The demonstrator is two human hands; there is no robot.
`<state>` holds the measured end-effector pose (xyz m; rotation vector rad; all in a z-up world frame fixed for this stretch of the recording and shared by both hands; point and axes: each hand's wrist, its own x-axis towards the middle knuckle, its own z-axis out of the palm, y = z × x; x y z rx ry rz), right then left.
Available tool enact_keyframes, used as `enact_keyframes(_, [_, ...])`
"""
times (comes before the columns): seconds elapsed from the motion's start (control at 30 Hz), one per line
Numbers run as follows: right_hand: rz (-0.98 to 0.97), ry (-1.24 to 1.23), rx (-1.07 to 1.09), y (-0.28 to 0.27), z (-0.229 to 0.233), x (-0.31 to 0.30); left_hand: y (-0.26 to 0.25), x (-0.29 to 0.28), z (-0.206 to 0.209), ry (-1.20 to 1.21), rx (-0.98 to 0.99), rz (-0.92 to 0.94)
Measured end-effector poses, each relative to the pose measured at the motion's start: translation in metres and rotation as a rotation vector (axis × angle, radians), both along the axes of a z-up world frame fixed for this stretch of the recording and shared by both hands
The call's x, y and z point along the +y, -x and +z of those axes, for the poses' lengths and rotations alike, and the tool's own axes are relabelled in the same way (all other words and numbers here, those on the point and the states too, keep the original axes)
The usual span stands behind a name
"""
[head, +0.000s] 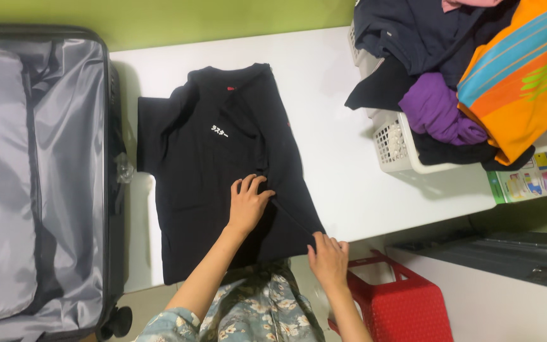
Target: The person folds a black t-shirt, a pink t-shirt, and a black t-shirt with a graphic on a white table. Each shirt is folded into a compact rectangle and placed into an open suitcase.
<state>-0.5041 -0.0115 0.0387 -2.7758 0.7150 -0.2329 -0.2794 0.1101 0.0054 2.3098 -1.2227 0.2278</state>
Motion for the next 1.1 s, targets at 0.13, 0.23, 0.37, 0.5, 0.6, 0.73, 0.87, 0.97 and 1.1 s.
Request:
enact_keyframes(0.13, [0.08, -0.032, -0.098, 0.026, -0.006, 0.003, 0.026, 0.001, 0.004, -0.015, -0.005, 0.113])
enact_keyframes(0.23, [0.11, -0.154, -0.019, 0.029, -0.011, 0.016, 0.055, 0.0, 0.018, -0.077, 0.242, 0.207])
enact_keyframes(0.37, [0.205, -0.351, 0.023, 0.025, -0.019, 0.036, 0.098, 0.003, 0.034, -0.185, 0.705, 0.339])
enact_keyframes(0.5, [0.461, -0.411, -0.111, 0.038, -0.031, 0.031, 0.127, 0.006, 0.015, 0.061, 0.944, 0.469])
enact_keyframes(0.6, [0.25, -0.55, -0.076, 0.056, -0.048, 0.004, 0.142, 0.011, -0.013, 0.196, 0.85, 0.522])
enact_keyframes(0.73, [-0.113, -0.556, -0.024, 0.081, -0.081, -0.051, 0.161, 0.017, -0.033, 0.381, 0.843, 0.537])
enact_keyframes(0.87, [-0.056, -0.559, 0.114, 0.09, -0.135, -0.081, 0.184, 0.02, -0.04, 0.28, 0.947, 0.607])
enact_keyframes(0.97, [-0.079, -0.807, 0.161, 0.088, -0.17, -0.081, 0.201, 0.02, -0.053, 0.131, 0.891, 0.621])
enact_keyframes(1.1, [-0.103, -1.124, 0.034, 0.094, -0.189, -0.069, 0.216, 0.027, -0.071, 0.258, 0.913, 0.658])
